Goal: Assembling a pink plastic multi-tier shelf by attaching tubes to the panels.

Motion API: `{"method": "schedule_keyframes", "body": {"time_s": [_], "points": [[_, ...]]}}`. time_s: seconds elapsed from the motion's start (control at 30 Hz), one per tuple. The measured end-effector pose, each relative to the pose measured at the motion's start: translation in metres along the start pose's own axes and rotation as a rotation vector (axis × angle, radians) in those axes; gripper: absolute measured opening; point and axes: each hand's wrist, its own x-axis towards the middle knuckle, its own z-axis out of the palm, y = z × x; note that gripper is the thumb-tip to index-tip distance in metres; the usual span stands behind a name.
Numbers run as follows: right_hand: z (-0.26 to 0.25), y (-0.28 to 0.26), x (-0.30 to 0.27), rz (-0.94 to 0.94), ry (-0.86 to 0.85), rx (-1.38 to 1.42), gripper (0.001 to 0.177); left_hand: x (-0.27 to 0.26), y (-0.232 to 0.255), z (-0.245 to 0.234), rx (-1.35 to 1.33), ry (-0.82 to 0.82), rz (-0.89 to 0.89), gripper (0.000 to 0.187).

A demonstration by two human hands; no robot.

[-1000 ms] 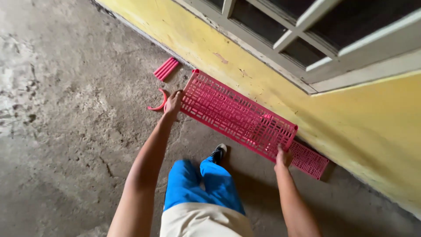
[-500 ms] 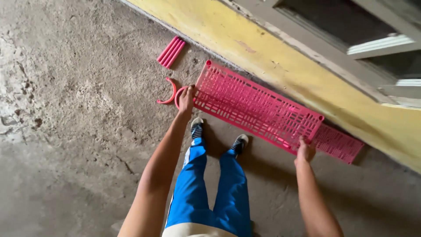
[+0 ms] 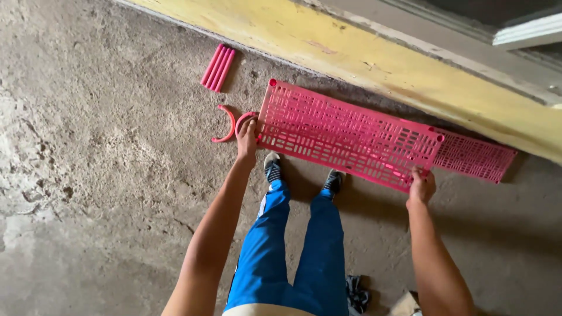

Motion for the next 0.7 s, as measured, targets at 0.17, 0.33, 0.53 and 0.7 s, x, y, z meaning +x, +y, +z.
{"method": "schedule_keyframes", "body": {"time_s": [0.17, 0.33, 0.53, 0.7], "points": [[0.005, -0.003, -0.005, 0.024, 0.026, -0.042, 0.018, 0.006, -0.010, -0.005, 0.054, -0.026, 0.030, 0.036], [0.007, 0.032, 0.006, -0.074, 0.081, 0.060, 0.017, -0.014, 0.012, 0.006, 0.265, -0.136, 0.161, 0.037], [0.005, 0.035, -0.001, -0.082, 0.023, 0.249, 0.018, -0.033, 0.014, 0.058, 1.023, 0.027, 0.850, 0.045], [0.005, 0.032, -0.004, -0.189, 0.108, 0.211, 0.033, -0.068, 0.016, 0.157, 1.061, -0.173, 0.752, 0.042]]}}
